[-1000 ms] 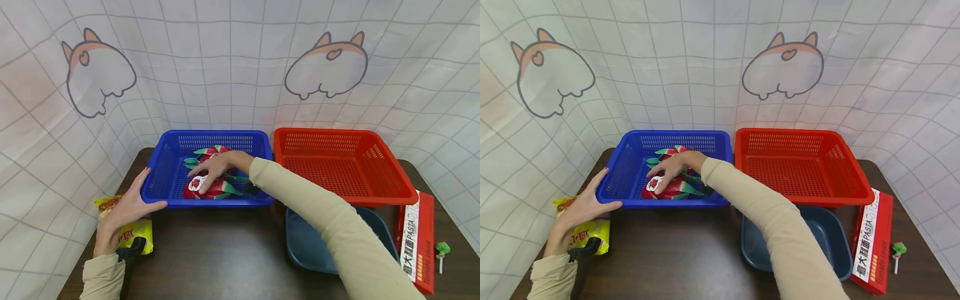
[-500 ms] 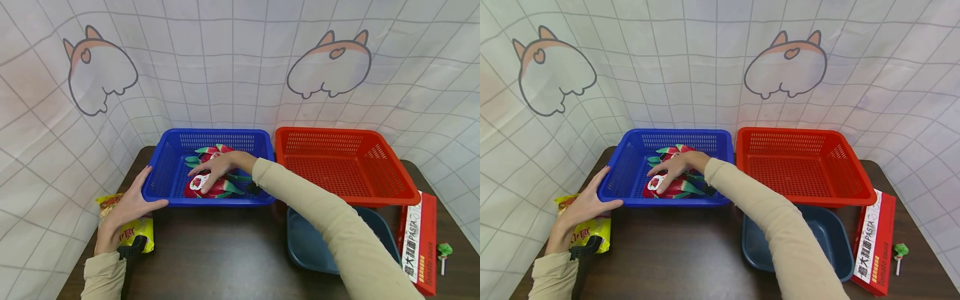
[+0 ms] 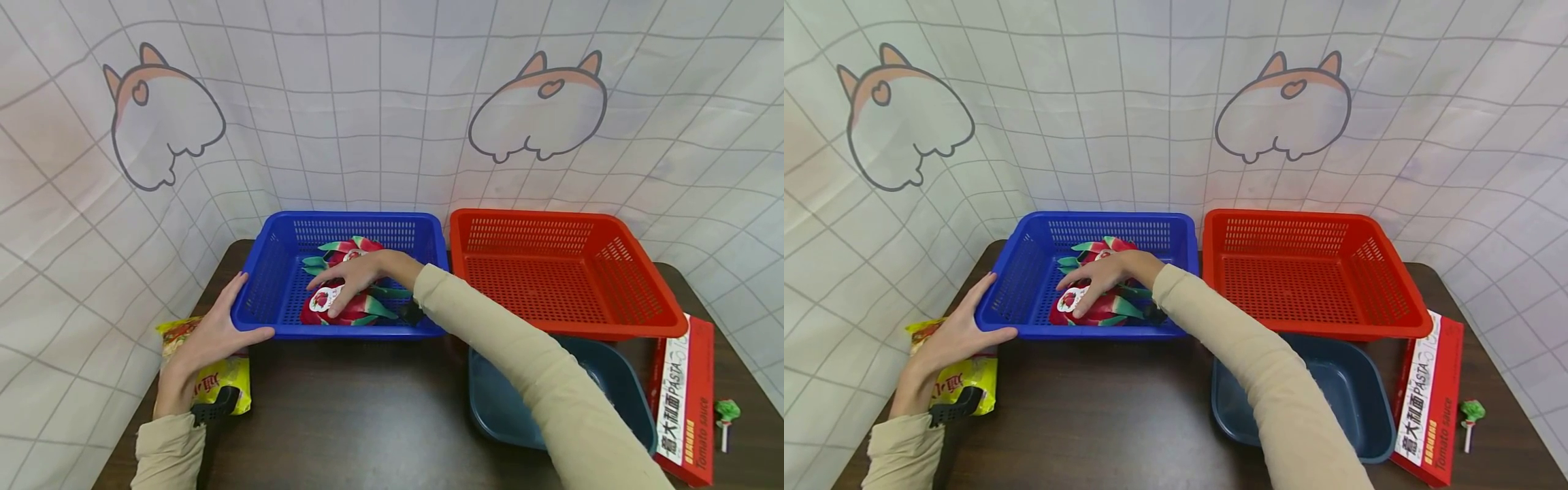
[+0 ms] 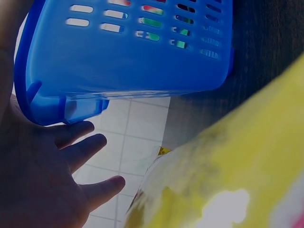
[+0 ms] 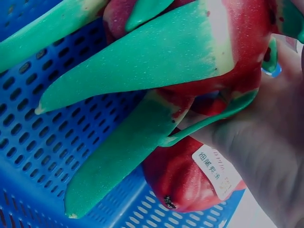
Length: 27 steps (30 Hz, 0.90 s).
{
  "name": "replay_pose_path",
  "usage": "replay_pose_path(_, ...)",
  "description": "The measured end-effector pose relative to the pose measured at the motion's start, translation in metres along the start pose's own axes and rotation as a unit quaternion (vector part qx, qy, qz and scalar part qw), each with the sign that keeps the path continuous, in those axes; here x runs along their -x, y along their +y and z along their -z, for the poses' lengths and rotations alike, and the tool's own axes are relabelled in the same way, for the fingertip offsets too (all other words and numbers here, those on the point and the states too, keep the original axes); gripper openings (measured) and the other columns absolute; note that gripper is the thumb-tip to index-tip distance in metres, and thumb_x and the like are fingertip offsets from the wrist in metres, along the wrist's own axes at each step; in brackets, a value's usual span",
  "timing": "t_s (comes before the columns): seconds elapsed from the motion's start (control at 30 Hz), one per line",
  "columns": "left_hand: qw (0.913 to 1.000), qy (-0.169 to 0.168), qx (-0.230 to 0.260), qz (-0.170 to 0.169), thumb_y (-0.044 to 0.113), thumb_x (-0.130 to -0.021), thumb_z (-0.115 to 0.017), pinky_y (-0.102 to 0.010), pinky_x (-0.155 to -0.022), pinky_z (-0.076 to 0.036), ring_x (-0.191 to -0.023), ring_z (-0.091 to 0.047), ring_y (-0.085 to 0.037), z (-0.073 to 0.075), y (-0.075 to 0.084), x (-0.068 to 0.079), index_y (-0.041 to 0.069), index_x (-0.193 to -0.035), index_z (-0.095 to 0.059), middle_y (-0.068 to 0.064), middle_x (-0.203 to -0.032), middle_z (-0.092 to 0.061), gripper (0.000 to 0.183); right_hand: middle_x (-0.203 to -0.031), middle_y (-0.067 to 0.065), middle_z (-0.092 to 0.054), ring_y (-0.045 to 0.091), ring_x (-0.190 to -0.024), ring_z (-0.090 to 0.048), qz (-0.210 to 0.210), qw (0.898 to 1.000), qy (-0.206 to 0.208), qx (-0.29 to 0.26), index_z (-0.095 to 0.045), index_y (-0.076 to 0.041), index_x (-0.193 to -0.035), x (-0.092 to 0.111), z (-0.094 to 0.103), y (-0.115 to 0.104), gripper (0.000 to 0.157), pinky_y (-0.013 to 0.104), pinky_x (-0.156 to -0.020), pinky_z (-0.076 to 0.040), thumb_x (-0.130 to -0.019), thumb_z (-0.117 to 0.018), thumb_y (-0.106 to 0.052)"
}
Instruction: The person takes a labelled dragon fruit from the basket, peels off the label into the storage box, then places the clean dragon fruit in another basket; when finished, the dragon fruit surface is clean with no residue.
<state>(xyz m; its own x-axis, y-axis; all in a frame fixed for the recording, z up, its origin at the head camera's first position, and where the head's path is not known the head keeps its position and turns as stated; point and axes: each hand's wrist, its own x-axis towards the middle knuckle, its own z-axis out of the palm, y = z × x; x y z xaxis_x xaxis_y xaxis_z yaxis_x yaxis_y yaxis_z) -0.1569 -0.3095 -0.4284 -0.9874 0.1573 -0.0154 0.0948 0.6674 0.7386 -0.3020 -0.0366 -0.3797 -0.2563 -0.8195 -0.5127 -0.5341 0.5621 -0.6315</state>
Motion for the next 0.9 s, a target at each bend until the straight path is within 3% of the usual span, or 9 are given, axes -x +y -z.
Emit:
replay_pose_path(0.43, 1.0, -0.004, 0.008, 0.003, 0.04, -0.082, -0.074, -0.073, -0.102, -0.031, -0.136, -0.028, -0.051, -0.001, -0.001, -0.001, 0.023, -0.157, 0.004, -0.017, -0.163, 0.002, 0.11, -0.146, 0.0, -0.039, 0.018, -0.131, -0.036, 0.003, 0.999, 0.013, 0.045, -0.041, -0.036, -0.145, 0.005, 0.006, -0.004, 0.072, 0.028, -0.092, -0.053, -0.08, -0.069, -0.049)
replay_pose_path(0.67, 1.0, -0.005, 0.008, 0.001, 0.04, -0.082, -0.074, -0.073, -0.102, -0.032, -0.136, -0.028, -0.05, 0.0, -0.002, 0.0, 0.023, -0.157, 0.004, -0.016, -0.163, 0.002, 0.11, -0.143, 0.003, -0.042, 0.018, -0.129, -0.04, 0.06, 0.997, 0.045, -0.028, -0.044, -0.025, -0.145, 0.017, 0.019, -0.008, 0.066, 0.028, -0.09, -0.055, -0.084, -0.066, -0.039)
replay_pose_path(0.9, 1.0, -0.002, 0.003, 0.005, 0.041, -0.081, -0.075, -0.073, -0.103, -0.031, -0.137, -0.026, -0.05, 0.001, -0.001, -0.001, 0.023, -0.157, 0.003, -0.016, -0.163, 0.001, 0.11, -0.14, 0.006, -0.046, 0.019, -0.122, -0.05, 0.117, 0.979, 0.126, -0.111, -0.042, -0.022, -0.146, 0.031, 0.025, -0.01, 0.062, 0.032, -0.088, -0.057, -0.088, -0.061, -0.032)
